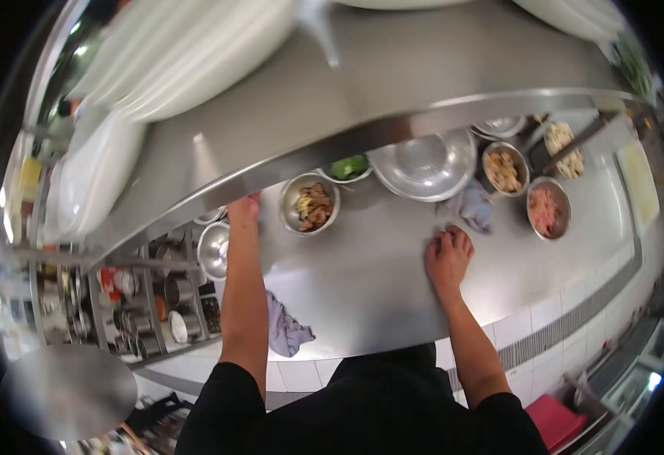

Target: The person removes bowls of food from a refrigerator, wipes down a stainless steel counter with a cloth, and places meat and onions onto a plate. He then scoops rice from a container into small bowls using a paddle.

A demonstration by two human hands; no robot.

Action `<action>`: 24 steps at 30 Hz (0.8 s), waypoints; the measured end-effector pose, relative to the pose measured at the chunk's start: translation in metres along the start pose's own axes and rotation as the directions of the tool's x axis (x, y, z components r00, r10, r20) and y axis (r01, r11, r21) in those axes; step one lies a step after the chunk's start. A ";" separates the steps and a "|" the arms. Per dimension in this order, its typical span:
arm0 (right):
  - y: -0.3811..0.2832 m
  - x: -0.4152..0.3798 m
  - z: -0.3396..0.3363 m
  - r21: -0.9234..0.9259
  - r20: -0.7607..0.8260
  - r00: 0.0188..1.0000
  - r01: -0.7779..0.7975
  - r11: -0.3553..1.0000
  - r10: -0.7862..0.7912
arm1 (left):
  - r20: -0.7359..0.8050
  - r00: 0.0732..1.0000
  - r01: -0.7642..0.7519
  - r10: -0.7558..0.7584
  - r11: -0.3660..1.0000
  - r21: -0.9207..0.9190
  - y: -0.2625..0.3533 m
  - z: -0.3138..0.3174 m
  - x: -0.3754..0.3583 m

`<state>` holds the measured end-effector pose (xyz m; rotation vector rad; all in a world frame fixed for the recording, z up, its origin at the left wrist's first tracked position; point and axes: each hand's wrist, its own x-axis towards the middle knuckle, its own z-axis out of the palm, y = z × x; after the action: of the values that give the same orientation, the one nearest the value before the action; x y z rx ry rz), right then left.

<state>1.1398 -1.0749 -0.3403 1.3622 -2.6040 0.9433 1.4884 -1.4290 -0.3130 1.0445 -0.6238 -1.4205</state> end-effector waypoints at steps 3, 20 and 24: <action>-0.003 -0.002 0.002 -0.006 -0.022 0.999 0.029 1.000 -0.029 | -0.017 1.000 0.019 -0.018 0.997 0.074 0.048 0.005 -0.102; -0.181 -0.180 -0.010 0.499 0.792 0.261 0.244 0.832 -0.552 | -0.756 0.651 -0.249 0.065 0.959 -0.133 0.123 -0.329 -0.653; -0.278 -0.265 0.019 0.815 0.479 0.088 0.324 0.480 -0.873 | -0.942 0.304 -0.434 0.139 0.901 -0.008 0.111 -0.437 -0.777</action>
<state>1.5176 -1.0100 -0.3028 3.6184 -1.3900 0.8422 1.8369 -0.6043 -0.2360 1.2369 0.2565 -0.3508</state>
